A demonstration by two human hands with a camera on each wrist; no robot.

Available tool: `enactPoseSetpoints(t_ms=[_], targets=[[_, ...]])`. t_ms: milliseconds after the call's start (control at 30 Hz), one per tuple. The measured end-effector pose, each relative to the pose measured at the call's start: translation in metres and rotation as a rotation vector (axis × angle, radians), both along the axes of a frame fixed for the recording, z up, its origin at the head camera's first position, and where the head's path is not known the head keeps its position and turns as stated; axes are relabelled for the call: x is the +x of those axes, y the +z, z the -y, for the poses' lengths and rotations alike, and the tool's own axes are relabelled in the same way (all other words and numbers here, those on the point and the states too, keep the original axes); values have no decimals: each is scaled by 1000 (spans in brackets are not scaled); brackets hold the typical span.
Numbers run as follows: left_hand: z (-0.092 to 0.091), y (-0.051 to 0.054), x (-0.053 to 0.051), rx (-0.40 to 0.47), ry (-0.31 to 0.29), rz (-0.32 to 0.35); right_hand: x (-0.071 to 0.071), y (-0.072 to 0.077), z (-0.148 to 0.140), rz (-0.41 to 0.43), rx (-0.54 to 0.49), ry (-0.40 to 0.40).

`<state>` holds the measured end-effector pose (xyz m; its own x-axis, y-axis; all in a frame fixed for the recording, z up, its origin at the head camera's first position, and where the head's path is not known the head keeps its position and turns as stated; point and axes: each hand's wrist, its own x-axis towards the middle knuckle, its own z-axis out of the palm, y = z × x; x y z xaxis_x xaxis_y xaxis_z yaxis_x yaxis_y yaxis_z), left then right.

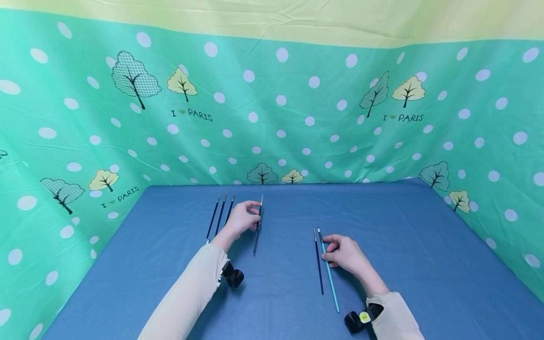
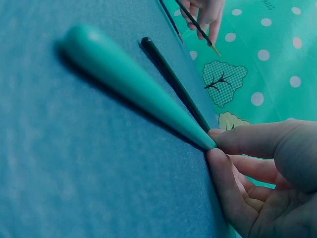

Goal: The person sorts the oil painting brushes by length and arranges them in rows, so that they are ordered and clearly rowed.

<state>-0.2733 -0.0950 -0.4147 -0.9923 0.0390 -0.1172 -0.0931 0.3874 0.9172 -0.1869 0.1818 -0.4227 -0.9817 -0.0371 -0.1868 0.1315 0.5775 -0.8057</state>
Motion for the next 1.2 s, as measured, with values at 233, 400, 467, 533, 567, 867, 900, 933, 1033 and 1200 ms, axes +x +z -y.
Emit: enactPoseSetpoints(t_ms=[233,400,467,533,567,867,900,933,1033,1200], targets=[[16,-4,-9,-87,34,-39,0,0,0,1,-6,-4],[26,-5,-17,-132,75,-39,0,1,0,-2,-13,-7],[30,-4,-21,-154,83,-40,0,0,0,-2,-12,-8],[34,-4,-23,-176,81,-40,0,0,0,0,-9,-9],[36,-4,-24,-188,80,-40,0,0,0,1,-7,-9],[47,-6,-30,-277,111,-48,0,0,1,2,-7,-13],[47,-6,-29,-282,113,-45,0,-1,1,1,-9,-12],[47,-6,-29,-287,115,-43,0,-1,1,0,-12,-11],[47,-7,-29,-293,124,-35,-1,-2,1,-4,-14,-13],[44,-7,-30,-311,126,-34,-2,-4,0,-4,-8,-22]])
